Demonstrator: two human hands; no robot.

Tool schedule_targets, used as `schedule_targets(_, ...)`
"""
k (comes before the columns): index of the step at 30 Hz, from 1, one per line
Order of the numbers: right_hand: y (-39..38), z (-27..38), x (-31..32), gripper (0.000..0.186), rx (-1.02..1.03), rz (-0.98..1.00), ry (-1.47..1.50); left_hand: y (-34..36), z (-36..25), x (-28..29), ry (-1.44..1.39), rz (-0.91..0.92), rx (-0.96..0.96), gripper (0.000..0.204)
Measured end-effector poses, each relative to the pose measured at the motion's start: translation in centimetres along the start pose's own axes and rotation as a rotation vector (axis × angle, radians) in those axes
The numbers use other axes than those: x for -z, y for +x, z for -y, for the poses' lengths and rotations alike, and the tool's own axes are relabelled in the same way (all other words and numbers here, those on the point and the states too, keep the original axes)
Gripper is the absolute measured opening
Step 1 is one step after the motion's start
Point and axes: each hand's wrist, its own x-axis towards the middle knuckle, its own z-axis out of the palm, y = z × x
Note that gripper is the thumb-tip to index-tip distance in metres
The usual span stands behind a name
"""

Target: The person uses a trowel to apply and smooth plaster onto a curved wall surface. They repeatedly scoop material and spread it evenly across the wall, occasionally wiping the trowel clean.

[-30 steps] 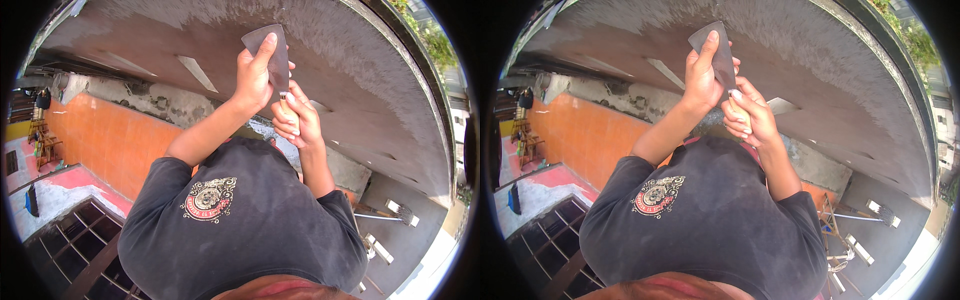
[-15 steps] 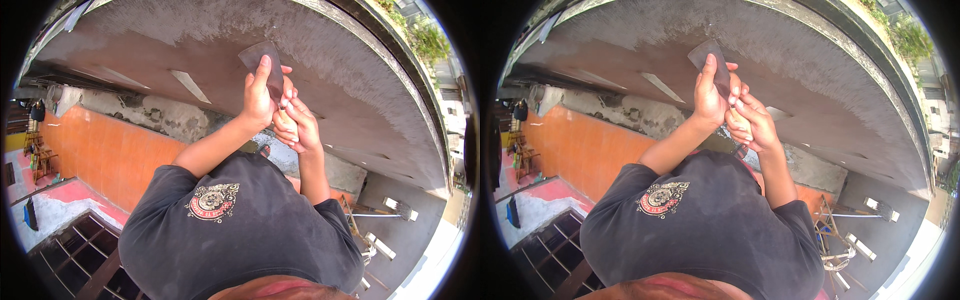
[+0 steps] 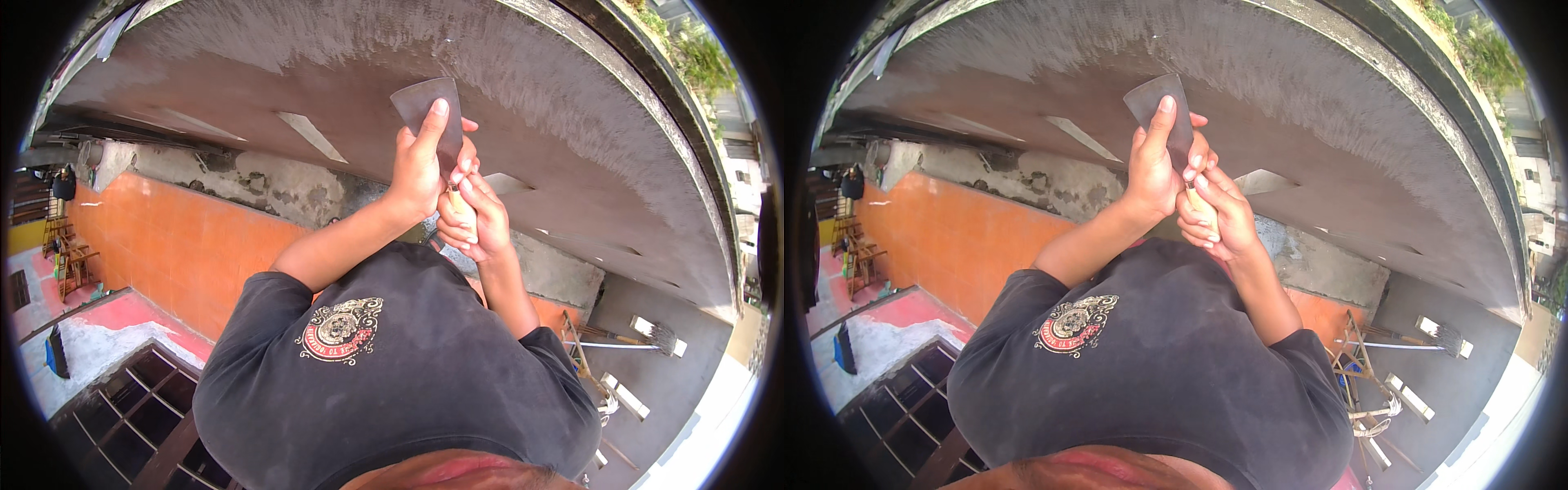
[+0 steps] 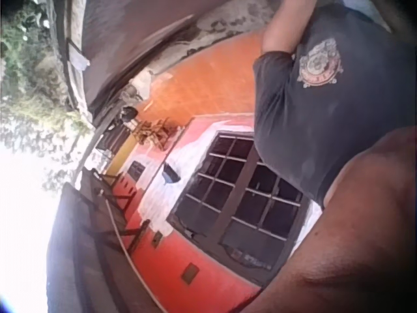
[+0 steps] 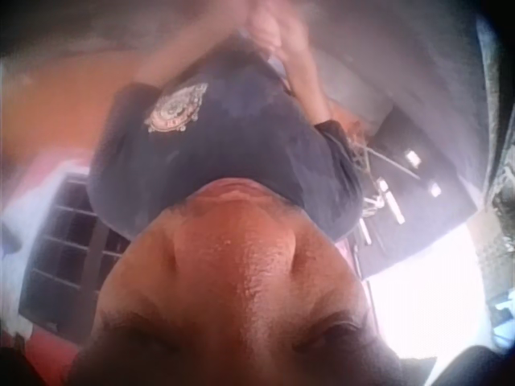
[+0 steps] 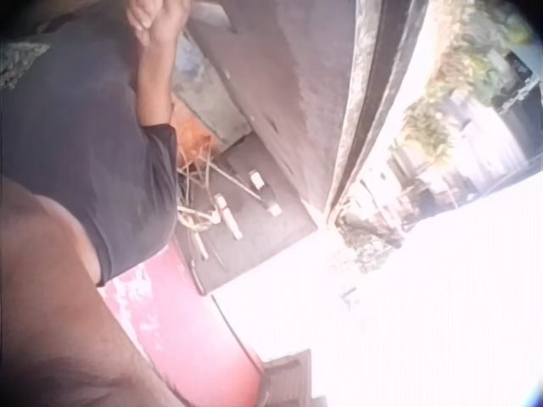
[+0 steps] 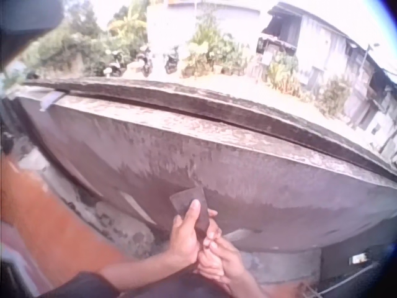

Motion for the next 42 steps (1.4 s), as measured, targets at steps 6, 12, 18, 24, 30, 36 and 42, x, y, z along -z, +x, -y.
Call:
schedule_targets(6,0.6,0.5,-1.2,0.018,0.002,-0.013,-0.039,0.2,-1.0,-0.6,-0.017,-0.019,-0.064,0.050)
schedule_targets(12,0.3,0.1,-0.9,0.018,0.028,-0.028,0.018,0.1,-0.6,-0.4,-0.006,-0.005,-0.078,0.051)
schedule_targets(18,0.3,-0.2,-1.2,0.017,0.035,0.083,0.063,0.0,-1.0,-0.8,0.053,-0.120,0.124,0.052)
schedule_targets(24,0.3,0.1,-2.0,0.017,0.029,-0.011,0.021,0.0,-1.6,-1.2,0.013,-0.046,-0.054,0.053)
schedule_targets(30,0.2,-0.2,-1.9,0.017,0.043,-0.019,0.064,-0.1,-1.5,-1.0,0.011,-0.054,0.016,0.051)
schedule_targets(36,0.0,-0.6,-1.8,0.017,0.032,-0.060,0.032,-0.2,-1.5,-1.0,0.099,-0.149,0.129,0.051)
schedule_targets(42,1.0,0.1,-2.3,0.018,0.063,-0.033,-0.001,0.4,-2.2,-1.0,-0.020,0.013,-0.166,0.048)
